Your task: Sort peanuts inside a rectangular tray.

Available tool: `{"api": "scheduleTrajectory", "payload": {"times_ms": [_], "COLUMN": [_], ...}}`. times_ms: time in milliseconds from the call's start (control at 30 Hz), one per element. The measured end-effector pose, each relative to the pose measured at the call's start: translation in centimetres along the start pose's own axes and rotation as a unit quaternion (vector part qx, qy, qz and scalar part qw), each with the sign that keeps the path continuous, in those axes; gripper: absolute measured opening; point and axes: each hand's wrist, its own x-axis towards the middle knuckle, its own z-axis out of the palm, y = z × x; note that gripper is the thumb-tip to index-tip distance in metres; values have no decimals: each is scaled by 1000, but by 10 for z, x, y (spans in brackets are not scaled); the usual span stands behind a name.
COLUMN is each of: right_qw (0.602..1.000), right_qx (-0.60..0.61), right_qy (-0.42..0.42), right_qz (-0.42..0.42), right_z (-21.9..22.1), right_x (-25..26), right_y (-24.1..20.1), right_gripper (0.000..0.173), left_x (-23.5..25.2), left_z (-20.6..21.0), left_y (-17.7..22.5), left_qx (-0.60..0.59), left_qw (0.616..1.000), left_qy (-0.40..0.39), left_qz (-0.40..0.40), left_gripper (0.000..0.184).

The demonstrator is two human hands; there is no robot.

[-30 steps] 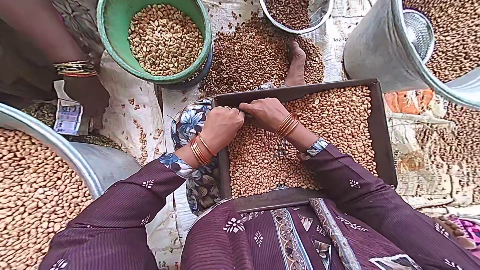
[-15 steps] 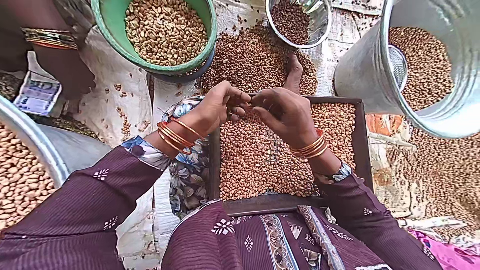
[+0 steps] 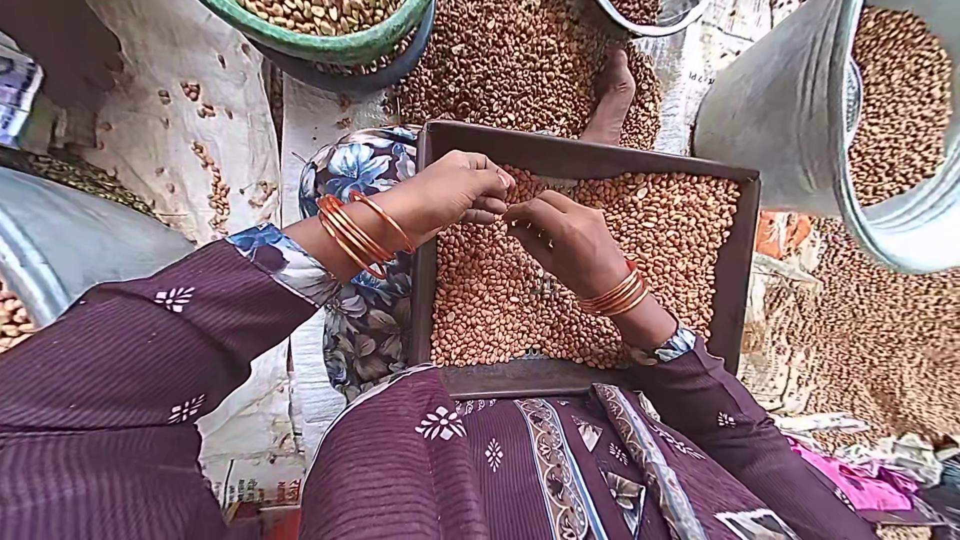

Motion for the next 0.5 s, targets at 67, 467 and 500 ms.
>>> {"api": "scheduleTrajectory", "payload": {"times_ms": [67, 467, 500], "right_qw": [1000, 980, 971], "right_qx": [19, -44, -50], "right_qy": [21, -59, -51], "right_qz": [0, 183, 227], "right_z": [-19, -67, -76], "right_x": [-2, -59, -65], "right_y": [-13, 8, 8], "right_gripper": [21, 23, 27], "left_x": [0, -16, -18], "left_z": [1, 0, 2], "left_y": [0, -1, -7], "left_qx": [-1, 495, 532], "left_qw": [1000, 841, 805], "left_qy": [-19, -178, -208], "left_qz": [-3, 129, 160], "left_gripper": [26, 27, 23]}}
